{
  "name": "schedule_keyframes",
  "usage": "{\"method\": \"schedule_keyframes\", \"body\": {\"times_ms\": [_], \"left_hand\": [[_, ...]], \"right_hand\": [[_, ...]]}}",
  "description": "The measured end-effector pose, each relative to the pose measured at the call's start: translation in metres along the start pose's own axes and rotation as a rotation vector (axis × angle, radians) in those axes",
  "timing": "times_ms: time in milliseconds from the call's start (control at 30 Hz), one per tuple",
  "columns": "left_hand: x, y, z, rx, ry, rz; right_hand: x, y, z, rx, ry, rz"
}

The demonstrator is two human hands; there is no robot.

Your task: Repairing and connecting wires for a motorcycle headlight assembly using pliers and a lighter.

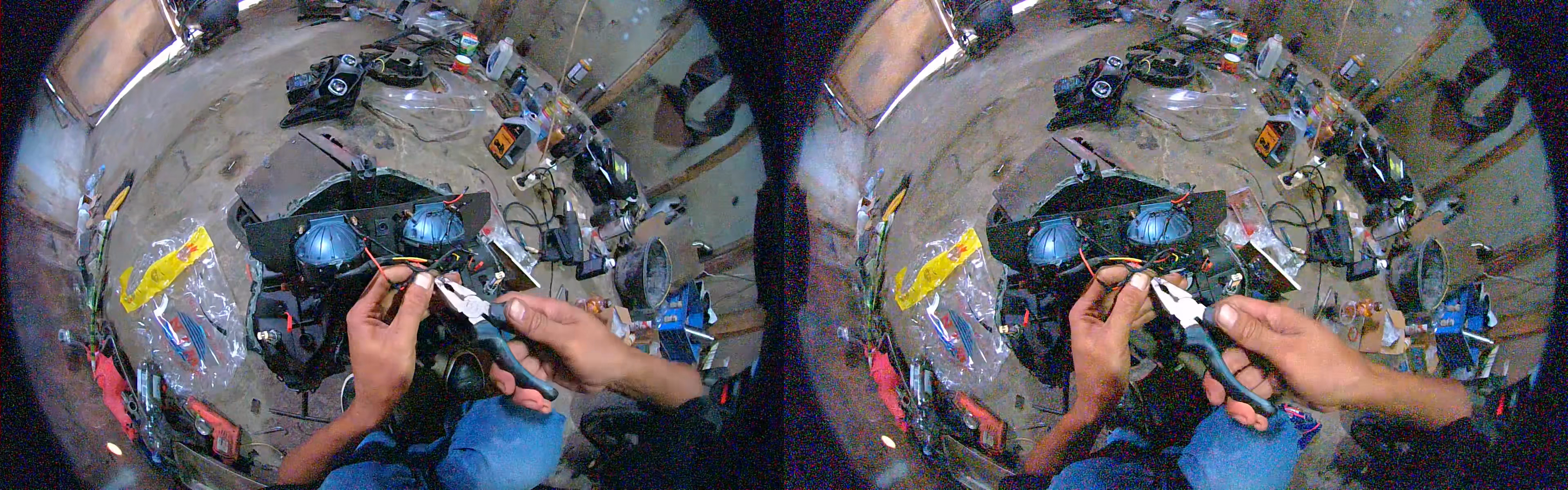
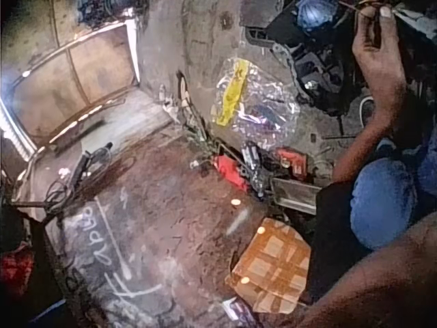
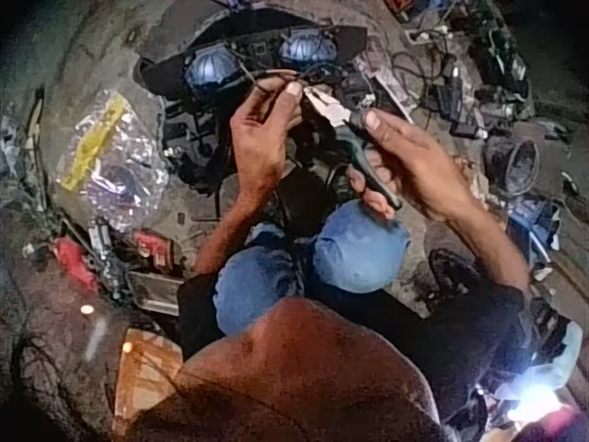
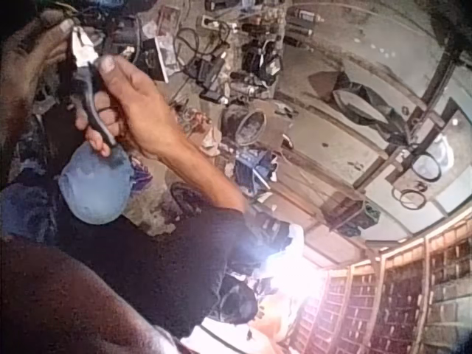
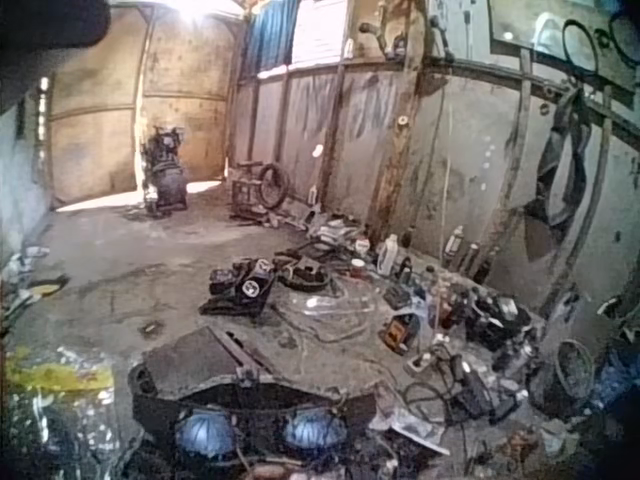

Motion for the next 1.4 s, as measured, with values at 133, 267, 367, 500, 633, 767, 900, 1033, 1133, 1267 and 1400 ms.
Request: {"method": "schedule_keyframes", "body": {"times_ms": [133, 267, 367, 500, 633, 767, 900, 1033, 1133, 1267, 1400], "left_hand": [[-0.004, -0.002, 0.000, 0.022, -0.021, 0.001], [-0.007, -0.010, 0.000, 0.058, -0.013, 0.028], [0.000, -0.002, 0.000, 0.022, 0.020, 0.086], [-0.001, -0.004, 0.001, 0.035, -0.004, 0.031], [-0.007, -0.008, -0.001, 0.045, 0.002, -0.005], [-0.003, -0.004, -0.001, 0.026, 0.003, 0.097], [-0.002, -0.003, 0.000, 0.020, 0.010, 0.040], [-0.006, -0.006, 0.000, 0.027, 0.017, 0.042], [-0.007, -0.005, -0.001, 0.015, 0.027, 0.027], [-0.005, -0.007, 0.000, 0.026, 0.041, 0.044], [-0.006, -0.002, 0.000, -0.001, 0.055, 0.069]], "right_hand": [[-0.030, 0.010, 0.005, 0.154, -0.117, 0.374], [-0.048, 0.030, 0.026, 0.187, 0.306, 0.282], [-0.037, 0.022, 0.022, 0.160, 0.216, 0.166], [-0.024, 0.004, 0.017, 0.151, 0.106, 0.302], [-0.020, 0.009, 0.021, 0.105, 0.140, 0.212], [-0.012, 0.006, 0.014, 0.106, 0.156, -0.008], [-0.007, 0.000, 0.014, 0.148, 0.172, -0.163], [-0.016, 0.000, 0.017, 0.241, 0.144, -0.024], [-0.018, -0.006, 0.019, 0.288, 0.073, 0.033], [-0.033, -0.010, 0.022, 0.384, -0.010, 0.240], [-0.049, -0.010, 0.024, 0.523, 0.000, 0.495]]}}
Point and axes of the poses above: each hand's wrist, its own z-axis towards the middle knuckle, its own y-axis out of the back of the hand, x = y × z, the point moved 8 cm from there along z, towards the middle knuckle, and after that the axes turned 7 degrees about z, right-handed, at the moved point
